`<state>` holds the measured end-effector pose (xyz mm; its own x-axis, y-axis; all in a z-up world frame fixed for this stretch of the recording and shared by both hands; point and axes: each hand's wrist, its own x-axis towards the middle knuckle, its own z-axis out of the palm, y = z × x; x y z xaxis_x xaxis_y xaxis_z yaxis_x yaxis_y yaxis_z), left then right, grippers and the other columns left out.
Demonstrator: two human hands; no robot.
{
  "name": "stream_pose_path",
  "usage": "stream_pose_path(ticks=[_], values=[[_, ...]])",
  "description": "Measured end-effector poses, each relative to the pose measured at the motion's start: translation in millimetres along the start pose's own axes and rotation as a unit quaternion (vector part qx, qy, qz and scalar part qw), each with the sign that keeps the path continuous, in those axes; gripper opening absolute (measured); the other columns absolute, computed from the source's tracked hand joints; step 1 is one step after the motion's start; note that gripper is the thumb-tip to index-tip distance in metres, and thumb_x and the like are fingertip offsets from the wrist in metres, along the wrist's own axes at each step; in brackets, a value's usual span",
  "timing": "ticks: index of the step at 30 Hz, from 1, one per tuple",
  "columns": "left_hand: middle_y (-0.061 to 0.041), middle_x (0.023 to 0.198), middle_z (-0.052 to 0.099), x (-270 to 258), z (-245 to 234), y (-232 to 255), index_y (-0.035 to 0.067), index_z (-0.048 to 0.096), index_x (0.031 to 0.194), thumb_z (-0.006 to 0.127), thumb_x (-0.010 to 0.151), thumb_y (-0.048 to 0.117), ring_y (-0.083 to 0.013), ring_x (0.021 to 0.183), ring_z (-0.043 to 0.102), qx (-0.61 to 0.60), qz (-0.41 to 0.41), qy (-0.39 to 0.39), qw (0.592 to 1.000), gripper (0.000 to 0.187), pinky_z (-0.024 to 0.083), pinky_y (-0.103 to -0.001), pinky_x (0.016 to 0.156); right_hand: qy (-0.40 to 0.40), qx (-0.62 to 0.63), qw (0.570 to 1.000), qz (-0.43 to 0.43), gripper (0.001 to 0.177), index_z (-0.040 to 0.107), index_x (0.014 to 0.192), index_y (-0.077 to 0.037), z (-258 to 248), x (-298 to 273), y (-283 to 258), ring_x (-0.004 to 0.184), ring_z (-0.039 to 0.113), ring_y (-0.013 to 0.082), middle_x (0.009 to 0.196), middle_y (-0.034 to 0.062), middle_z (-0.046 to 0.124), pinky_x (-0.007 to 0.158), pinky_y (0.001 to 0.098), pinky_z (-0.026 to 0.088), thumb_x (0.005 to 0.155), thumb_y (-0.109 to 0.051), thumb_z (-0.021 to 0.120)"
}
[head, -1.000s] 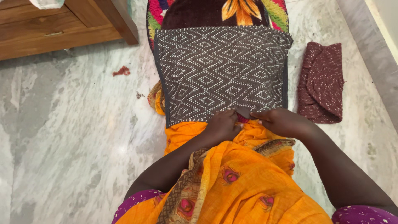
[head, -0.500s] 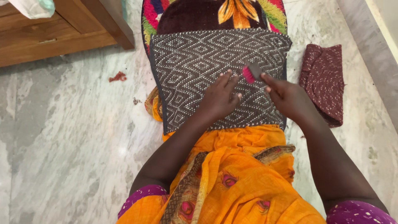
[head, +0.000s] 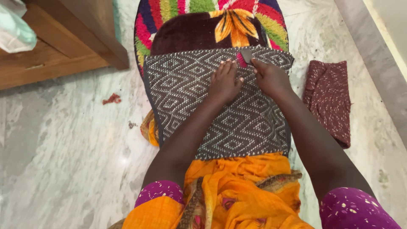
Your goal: The person brushes a patterned fabric cover using a small brush, turning and smoothing the fabric by hand on a circular mat.
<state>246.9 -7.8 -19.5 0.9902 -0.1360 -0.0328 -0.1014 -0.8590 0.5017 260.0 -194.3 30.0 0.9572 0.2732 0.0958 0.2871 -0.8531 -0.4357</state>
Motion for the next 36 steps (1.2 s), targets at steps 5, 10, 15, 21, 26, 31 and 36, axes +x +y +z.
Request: stream_pose_path(ticks=[5,10,15,21,26,31,36], values=[[-0.014,0.168,0.027,44.0,22.0,-21.8,0.006,0.033,0.158,0.049,0.102,0.042,-0.0319,0.158,0.018,0.034,-0.037,0.022,0.998,0.069,0.016,-0.053,0.126,0.046,-0.038,0.997,-0.043,0.039,0.069,0.136,-0.019,29.1,39.9,5.2,0.089,0.072,0.0385,0.106,0.0202,0.074,0.081,0.0497,0.057,0.098,-0.018,0.061],[-0.015,0.168,0.023,64.7,38.5,-33.5,0.005,0.030,0.159,0.043,0.104,0.046,-0.0320,0.157,0.015,0.040,-0.055,0.006,0.998,0.070,0.012,-0.054,0.125,0.004,-0.047,0.999,-0.022,0.039,0.068,0.136,-0.018,44.6,56.9,8.7,0.089,0.072,0.0389,0.104,0.0225,0.073,0.080,0.0500,0.056,0.098,-0.018,0.061],[-0.011,0.169,0.021,60.5,43.5,-30.4,0.009,0.030,0.159,0.036,0.104,0.048,-0.0282,0.158,0.015,0.059,-0.055,-0.019,0.997,0.067,0.009,-0.055,0.125,-0.072,-0.020,0.997,0.014,0.039,0.066,0.138,-0.019,40.4,52.0,16.7,0.099,0.072,0.0374,0.115,0.0184,0.073,0.092,0.0488,0.055,0.100,-0.022,0.058],[-0.012,0.168,0.022,41.6,45.6,-18.0,0.009,0.030,0.159,0.033,0.105,0.049,-0.0273,0.156,0.015,0.046,-0.049,-0.026,0.997,0.068,0.007,-0.052,0.124,-0.150,-0.016,0.986,0.076,0.040,0.063,0.140,-0.024,30.6,37.5,16.1,0.108,0.069,0.0371,0.124,0.0163,0.070,0.098,0.0488,0.050,0.102,-0.028,0.052],[-0.012,0.168,0.027,13.5,53.4,-7.6,0.008,0.035,0.158,0.033,0.106,0.050,-0.0271,0.157,0.020,0.039,-0.026,0.000,0.999,0.067,0.009,-0.052,0.126,-0.163,-0.022,0.984,0.064,0.044,0.060,0.145,-0.025,22.2,2.2,21.1,0.107,0.070,0.0380,0.121,0.0189,0.070,0.099,0.0481,0.052,0.102,-0.027,0.052],[-0.015,0.167,0.028,-15.9,55.3,6.4,0.004,0.035,0.158,0.037,0.105,0.053,-0.0295,0.157,0.020,0.051,-0.003,0.004,0.999,0.072,0.010,-0.051,0.126,-0.133,0.020,0.990,0.033,0.044,0.061,0.143,-0.021,16.6,-34.0,25.4,0.105,0.070,0.0400,0.120,0.0205,0.070,0.096,0.0474,0.053,0.100,-0.027,0.055],[-0.016,0.168,0.022,-38.9,58.6,15.8,0.002,0.027,0.159,0.036,0.105,0.053,-0.0303,0.157,0.015,0.072,0.017,-0.004,0.997,0.075,0.010,-0.051,0.125,-0.123,0.025,0.992,0.018,0.042,0.063,0.142,-0.018,9.2,-65.5,24.5,0.105,0.071,0.0401,0.118,0.0217,0.071,0.096,0.0476,0.053,0.101,-0.026,0.056]])
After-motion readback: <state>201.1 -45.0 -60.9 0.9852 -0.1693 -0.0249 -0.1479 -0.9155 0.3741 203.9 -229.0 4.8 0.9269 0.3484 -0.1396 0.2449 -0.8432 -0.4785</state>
